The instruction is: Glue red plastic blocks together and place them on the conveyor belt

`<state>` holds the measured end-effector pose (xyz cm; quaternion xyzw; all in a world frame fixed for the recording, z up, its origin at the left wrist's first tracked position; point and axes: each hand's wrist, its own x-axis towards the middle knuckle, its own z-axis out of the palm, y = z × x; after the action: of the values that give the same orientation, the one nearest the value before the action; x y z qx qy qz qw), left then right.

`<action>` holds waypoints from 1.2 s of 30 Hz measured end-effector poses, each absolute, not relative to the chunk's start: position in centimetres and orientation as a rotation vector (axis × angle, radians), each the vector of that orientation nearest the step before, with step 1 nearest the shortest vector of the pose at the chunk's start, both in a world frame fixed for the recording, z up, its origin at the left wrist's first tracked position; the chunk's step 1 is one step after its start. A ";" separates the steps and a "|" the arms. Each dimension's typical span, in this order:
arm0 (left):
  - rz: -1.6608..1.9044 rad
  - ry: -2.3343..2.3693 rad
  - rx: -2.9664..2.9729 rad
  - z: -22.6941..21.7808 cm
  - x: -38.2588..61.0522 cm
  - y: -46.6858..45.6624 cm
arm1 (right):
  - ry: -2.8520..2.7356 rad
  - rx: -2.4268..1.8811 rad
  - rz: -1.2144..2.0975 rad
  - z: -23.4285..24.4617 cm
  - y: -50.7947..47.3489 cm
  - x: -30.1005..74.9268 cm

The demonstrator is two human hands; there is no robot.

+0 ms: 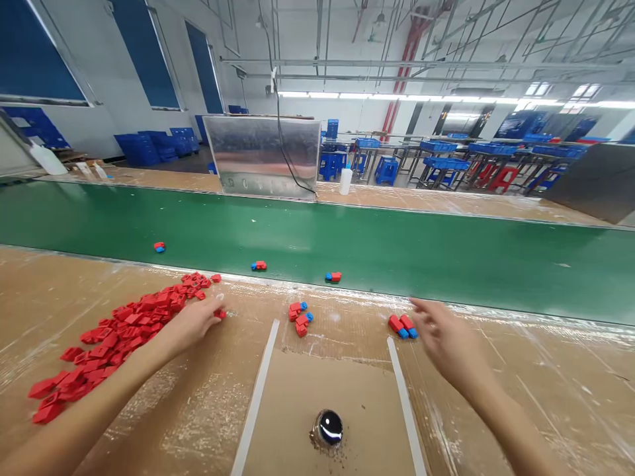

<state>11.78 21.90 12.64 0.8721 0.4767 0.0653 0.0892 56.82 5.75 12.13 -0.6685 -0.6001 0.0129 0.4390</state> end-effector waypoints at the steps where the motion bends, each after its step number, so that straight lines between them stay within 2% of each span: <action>1: 0.181 1.370 2.585 12.7 11.7 20.6 | -1.528 -1.755 0.108 11.8 7.8 56.6; 6: 0.256 1.180 2.404 12.1 10.5 14.8 | -1.343 -2.242 0.272 8.7 19.2 51.9; 9: 0.404 1.330 2.212 10.9 10.2 12.8 | -1.089 -2.463 0.267 7.2 22.5 49.8; 14: 0.580 1.800 2.153 8.9 12.2 11.8 | -1.028 -2.518 0.309 6.7 23.7 50.0; 18: 0.634 1.728 2.243 8.9 13.2 11.7 | -1.103 -2.417 0.353 7.4 23.1 51.0; 23: 0.672 1.540 2.256 10.3 13.9 9.8 | -1.179 -2.189 0.384 9.3 19.7 51.8; 27: 0.778 1.328 2.119 11.1 16.4 7.1 | -1.236 -2.006 0.542 10.4 13.5 52.5; 31: 0.797 1.147 1.867 10.6 19.4 4.1 | -1.294 -1.866 0.767 10.9 5.6 52.7; 36: 0.766 0.997 1.543 9.2 21.4 0.7 | -1.285 -1.825 0.885 11.2 -1.8 52.5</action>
<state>21.39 0.65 9.15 0.6505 0.4201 0.3228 0.5443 52.46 -1.76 11.17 -0.7087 -0.4989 0.3437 0.3617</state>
